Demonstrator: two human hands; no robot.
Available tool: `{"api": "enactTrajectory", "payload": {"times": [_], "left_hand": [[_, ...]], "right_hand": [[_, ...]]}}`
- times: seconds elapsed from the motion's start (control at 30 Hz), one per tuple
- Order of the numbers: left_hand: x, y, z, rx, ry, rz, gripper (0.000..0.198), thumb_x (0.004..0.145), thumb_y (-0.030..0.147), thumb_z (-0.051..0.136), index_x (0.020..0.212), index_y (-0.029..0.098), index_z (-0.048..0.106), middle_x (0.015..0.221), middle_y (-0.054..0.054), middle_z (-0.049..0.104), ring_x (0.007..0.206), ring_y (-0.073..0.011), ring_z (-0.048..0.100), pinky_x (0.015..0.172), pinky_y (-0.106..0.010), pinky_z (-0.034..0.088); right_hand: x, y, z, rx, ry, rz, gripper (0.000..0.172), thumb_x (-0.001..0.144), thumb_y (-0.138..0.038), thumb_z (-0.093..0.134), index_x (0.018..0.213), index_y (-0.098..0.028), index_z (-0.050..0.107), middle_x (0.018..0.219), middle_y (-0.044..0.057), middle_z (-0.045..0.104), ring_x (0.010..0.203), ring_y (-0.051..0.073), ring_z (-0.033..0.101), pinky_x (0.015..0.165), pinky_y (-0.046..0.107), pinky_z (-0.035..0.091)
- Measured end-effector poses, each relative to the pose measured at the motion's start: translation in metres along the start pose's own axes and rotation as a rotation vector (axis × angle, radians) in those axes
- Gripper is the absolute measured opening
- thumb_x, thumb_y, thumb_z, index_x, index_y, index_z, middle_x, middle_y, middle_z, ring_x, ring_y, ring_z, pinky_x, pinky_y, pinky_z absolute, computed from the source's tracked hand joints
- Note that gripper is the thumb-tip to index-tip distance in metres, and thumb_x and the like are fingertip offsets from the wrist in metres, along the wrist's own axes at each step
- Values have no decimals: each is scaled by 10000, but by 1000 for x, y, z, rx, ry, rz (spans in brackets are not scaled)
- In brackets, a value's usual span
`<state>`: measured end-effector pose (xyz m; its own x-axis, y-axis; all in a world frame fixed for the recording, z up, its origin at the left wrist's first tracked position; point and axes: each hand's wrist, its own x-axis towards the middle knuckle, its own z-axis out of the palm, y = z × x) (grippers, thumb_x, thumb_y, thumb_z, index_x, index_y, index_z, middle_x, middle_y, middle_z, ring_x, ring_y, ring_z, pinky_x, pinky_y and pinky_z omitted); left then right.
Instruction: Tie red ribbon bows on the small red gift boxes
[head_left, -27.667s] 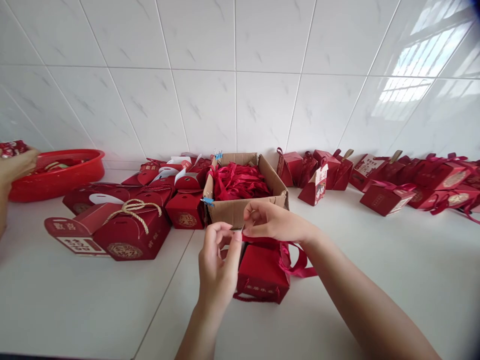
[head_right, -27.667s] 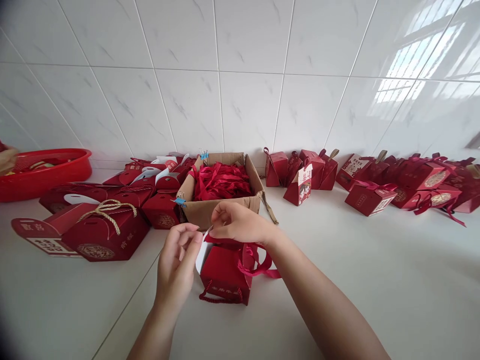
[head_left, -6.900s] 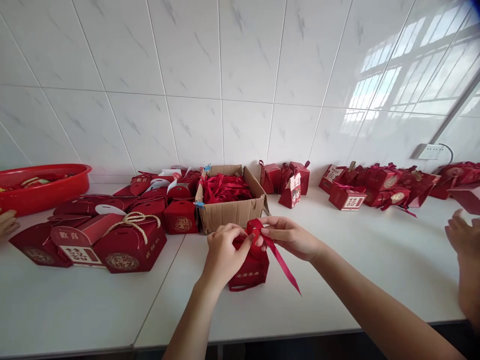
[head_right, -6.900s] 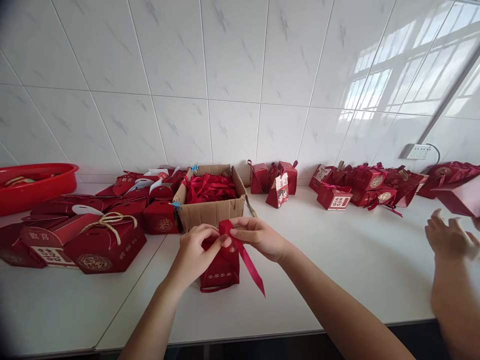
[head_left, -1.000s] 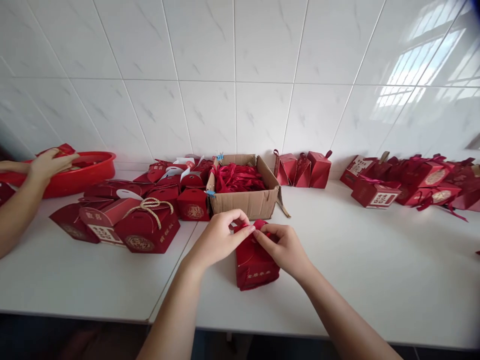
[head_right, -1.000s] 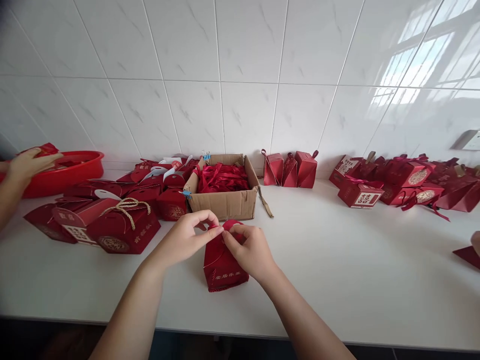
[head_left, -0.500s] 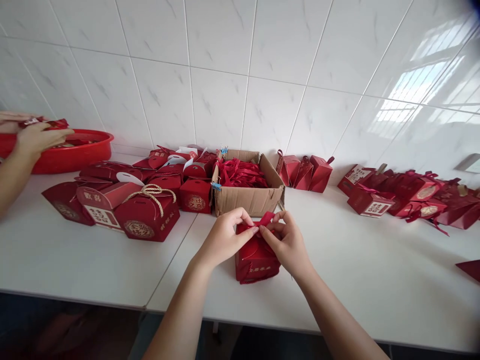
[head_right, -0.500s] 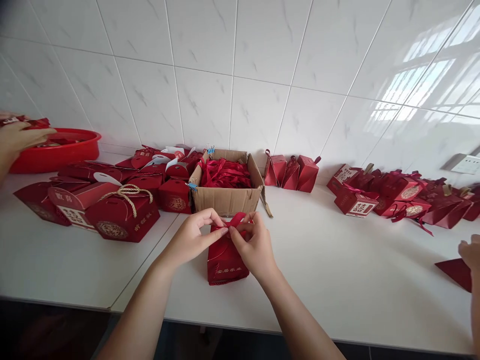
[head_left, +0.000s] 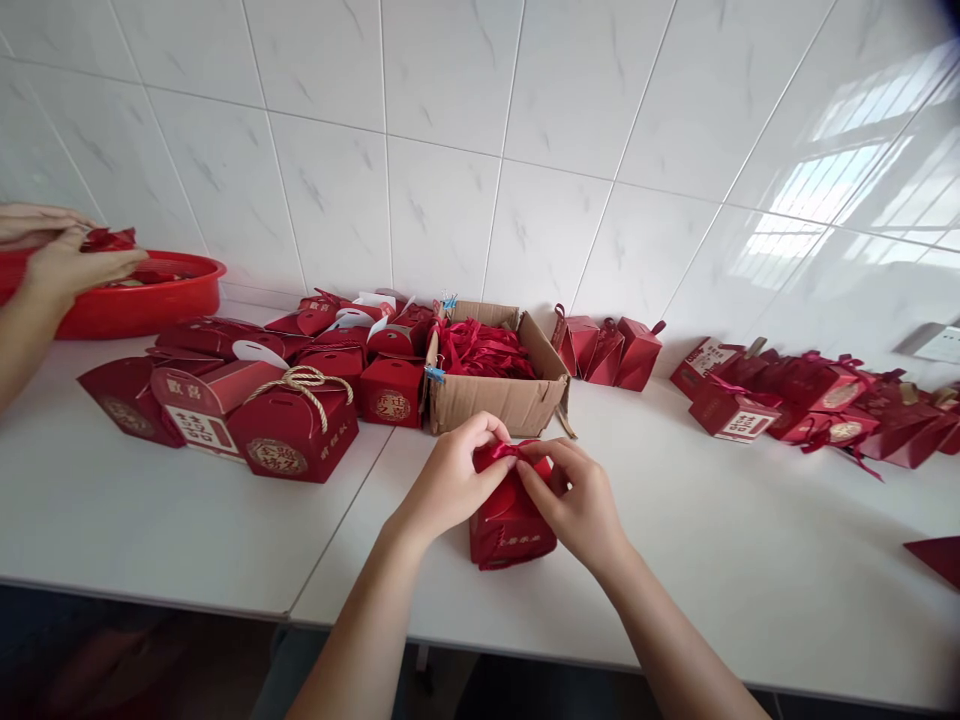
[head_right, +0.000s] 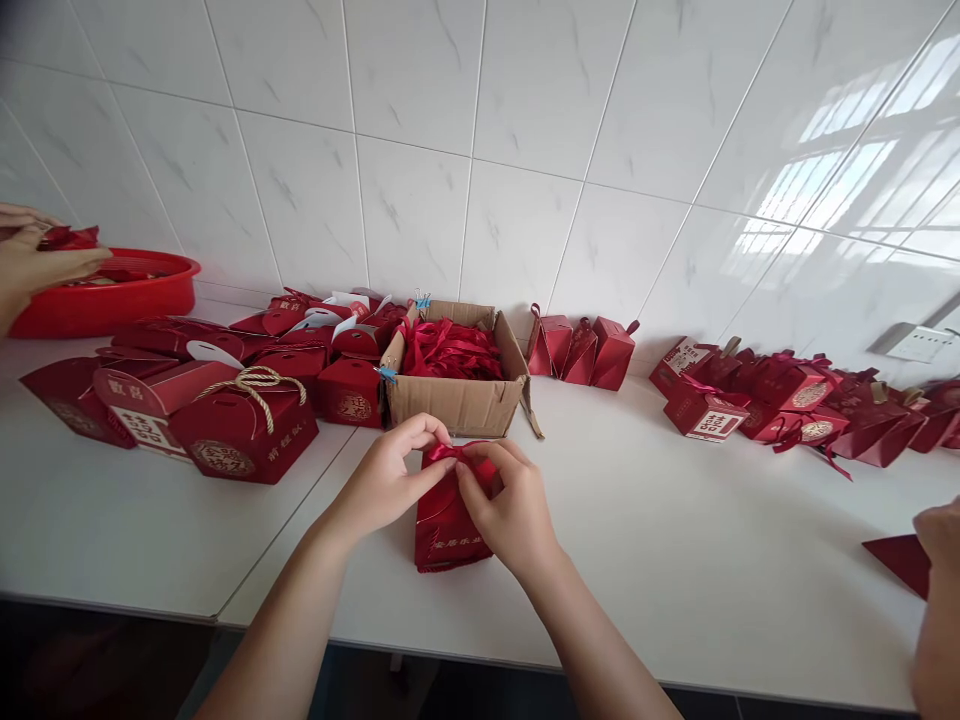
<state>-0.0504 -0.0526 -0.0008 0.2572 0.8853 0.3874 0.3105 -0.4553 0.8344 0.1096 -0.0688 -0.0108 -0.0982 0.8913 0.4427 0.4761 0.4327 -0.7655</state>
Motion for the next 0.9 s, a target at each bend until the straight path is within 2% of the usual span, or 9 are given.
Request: {"api": "enactTrajectory", "payload": {"times": [0.2, 0.37, 0.5, 0.6, 0.7, 0.8, 0.9], "left_hand": [[-1, 3, -3, 36, -39, 19, 97, 842, 199, 515, 930, 238, 530, 926, -9, 644, 981, -194, 613, 891, -315, 467], [-2, 2, -2, 76, -66, 48, 221, 836, 146, 509, 1023, 260, 531, 1055, -28, 643, 1080, -208, 593, 949, -342, 457], [0, -4, 3, 164, -17, 84, 219, 860, 141, 480, 1047, 250, 518, 1063, -52, 624, 1056, -208, 596, 916, -351, 470], [1, -6, 6, 174, 0, 108, 205, 871, 138, 467, 1040, 246, 513, 1055, -55, 622, 1035, -192, 604, 888, -329, 478], [2, -6, 8, 126, 2, 111, 218, 866, 126, 467, 1042, 250, 505, 1043, -46, 641, 1016, -178, 620, 865, -301, 486], [3, -6, 8, 86, 8, 113, 234, 853, 114, 467, 1041, 250, 501, 1029, -37, 666, 1007, -177, 632, 868, -297, 484], [4, -6, 9, 83, 7, 106, 269, 834, 97, 463, 1051, 251, 502, 1012, -27, 692, 996, -183, 641, 880, -307, 480]], "right_hand": [[-1, -1, -6, -158, -65, -42, 197, 815, -239, 563, 952, -189, 696, 856, 60, 624, 624, 138, 541, 598, 273, 471], [2, 2, -5, -124, -67, 25, 182, 828, -255, 551, 880, -190, 712, 849, 60, 606, 676, 155, 568, 628, 293, 479], [4, 6, -6, -69, -27, 128, 189, 804, -335, 591, 816, -202, 725, 966, 86, 590, 910, 225, 579, 752, 346, 488], [7, 8, -9, 106, -104, 258, 233, 784, -411, 617, 783, -206, 728, 1237, 104, 533, 1136, 280, 513, 821, 371, 491], [10, 8, -13, 312, -223, 344, 297, 788, -472, 613, 795, -202, 737, 1385, 100, 448, 1233, 301, 461, 847, 384, 497], [11, 8, -15, 370, -260, 323, 291, 790, -483, 623, 775, -217, 742, 1317, 97, 536, 1323, 299, 364, 974, 432, 417], [10, 8, -13, 411, -273, 312, 292, 789, -483, 631, 726, -214, 727, 1179, 116, 626, 1372, 283, 289, 1034, 449, 348]]}}
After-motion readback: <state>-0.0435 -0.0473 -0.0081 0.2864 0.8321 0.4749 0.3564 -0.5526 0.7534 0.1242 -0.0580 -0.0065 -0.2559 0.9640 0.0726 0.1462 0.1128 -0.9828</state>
